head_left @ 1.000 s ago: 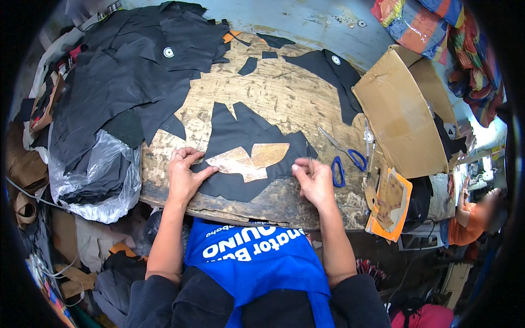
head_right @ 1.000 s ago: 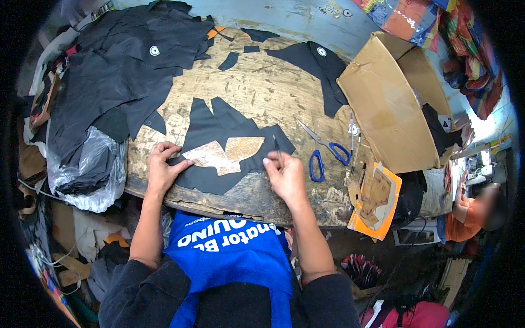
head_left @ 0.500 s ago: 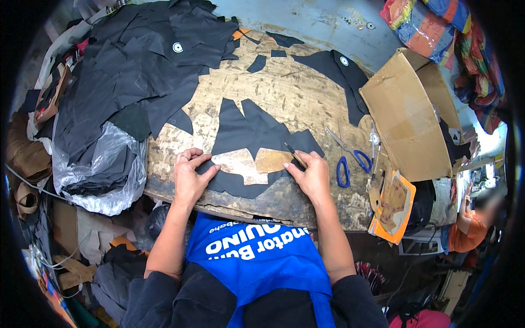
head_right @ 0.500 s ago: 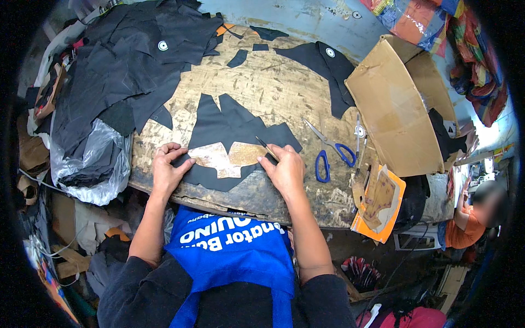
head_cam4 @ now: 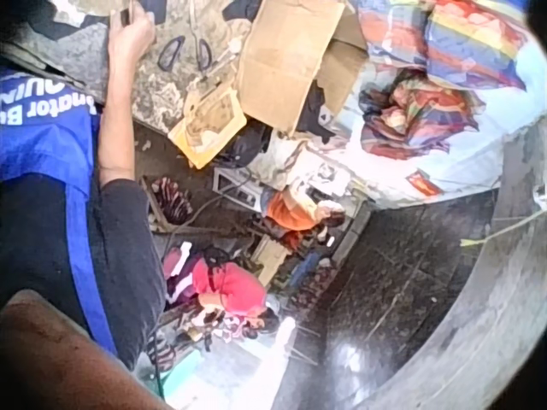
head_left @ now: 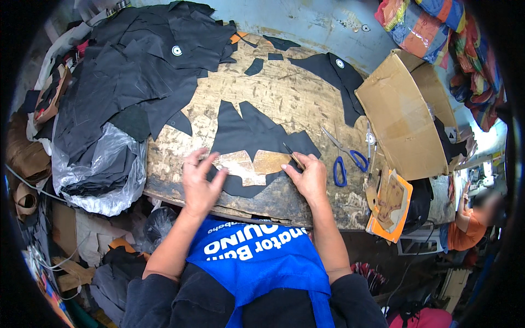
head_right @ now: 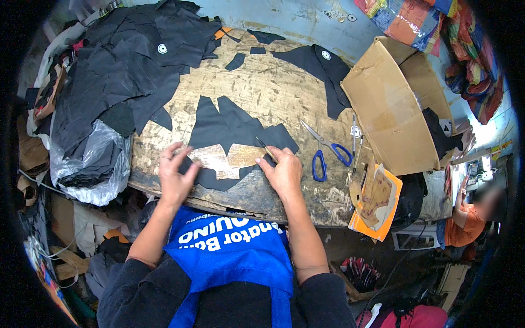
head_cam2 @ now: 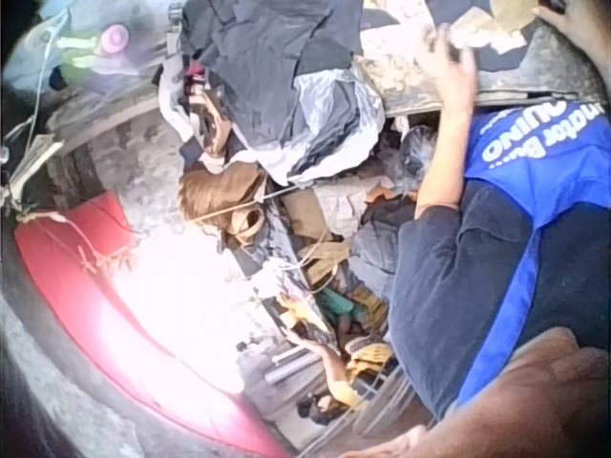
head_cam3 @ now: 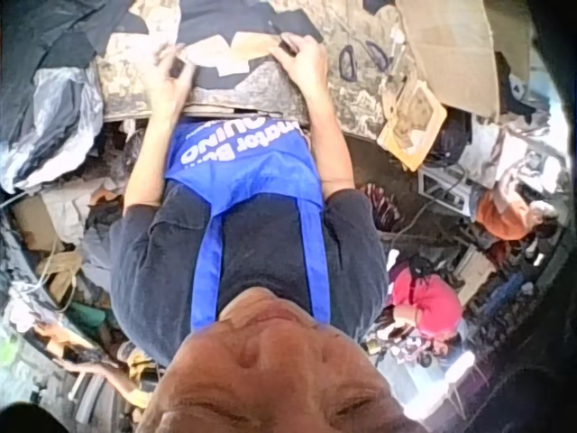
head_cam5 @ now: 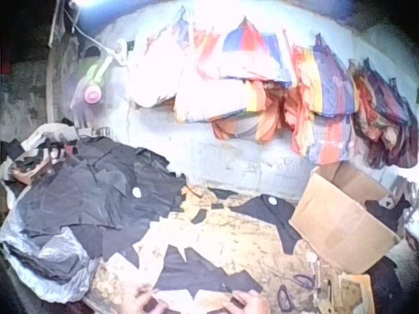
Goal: The person marks a black fabric piece using a ruler and pen, then cuts along the marked lines with scissors. They repeat this process for multiple fabric pieces, stacking the cut pieces on the table.
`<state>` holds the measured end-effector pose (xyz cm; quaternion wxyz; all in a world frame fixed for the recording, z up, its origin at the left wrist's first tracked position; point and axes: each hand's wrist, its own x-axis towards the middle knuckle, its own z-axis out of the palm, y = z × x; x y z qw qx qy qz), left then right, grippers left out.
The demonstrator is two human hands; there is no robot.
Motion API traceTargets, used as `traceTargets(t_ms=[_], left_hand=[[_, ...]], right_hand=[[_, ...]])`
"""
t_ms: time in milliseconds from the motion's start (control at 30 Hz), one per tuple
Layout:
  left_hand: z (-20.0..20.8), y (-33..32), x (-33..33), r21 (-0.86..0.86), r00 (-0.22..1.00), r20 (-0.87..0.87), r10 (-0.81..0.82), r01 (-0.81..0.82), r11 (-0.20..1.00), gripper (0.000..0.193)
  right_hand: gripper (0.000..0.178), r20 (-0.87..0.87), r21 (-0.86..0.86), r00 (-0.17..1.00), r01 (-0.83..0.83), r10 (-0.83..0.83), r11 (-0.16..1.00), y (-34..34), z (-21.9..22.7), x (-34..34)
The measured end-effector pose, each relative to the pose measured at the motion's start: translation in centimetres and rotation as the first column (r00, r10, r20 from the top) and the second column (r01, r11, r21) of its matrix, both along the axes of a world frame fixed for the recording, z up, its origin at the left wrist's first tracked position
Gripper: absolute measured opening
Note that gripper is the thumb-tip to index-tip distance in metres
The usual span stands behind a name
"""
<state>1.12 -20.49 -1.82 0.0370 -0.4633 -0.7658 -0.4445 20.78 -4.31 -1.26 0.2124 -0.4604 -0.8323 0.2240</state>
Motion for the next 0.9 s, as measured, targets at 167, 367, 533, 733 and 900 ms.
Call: traceTargets(t_ms=[167, 367, 533, 733, 900], left_hand=[[-0.6, 1.5, 5.5, -0.068, 0.884, -0.052, -0.465, 0.462, 0.884, 0.041], [-2.1, 2.7, 6.4, -0.326, 0.874, -0.026, -0.486, 0.452, 0.83, 0.058], [-1.7, 2.7, 6.4, -0.387, 0.86, -0.113, -0.497, 0.423, 0.819, 0.071], [0.7, 4.5, 7.9, -0.579, 0.869, -0.046, -0.493, 0.379, 0.722, 0.086], [-0.2, 4.9, 10.2, -0.69, 0.877, -0.087, -0.472, 0.288, 0.664, 0.093]], right_hand=[[0.044, -0.014, 0.011, 1.0, 0.002, -0.001, 1.0, 0.0, -0.1, -0.1], [0.044, -0.068, -0.035, 0.997, -0.038, 0.035, 0.999, 0.7, -0.8, 0.0], [0.054, -0.57, -0.518, 0.808, -0.21, -0.151, 0.829, 2.0, 1.9, 2.1], [0.082, -0.944, -0.253, 0.155, -0.906, -0.292, 0.339, 1.0, 5.3, 2.2], [0.112, -0.985, -0.151, 0.139, -0.982, -0.107, 0.116, -1.0, 4.6, -1.2]])
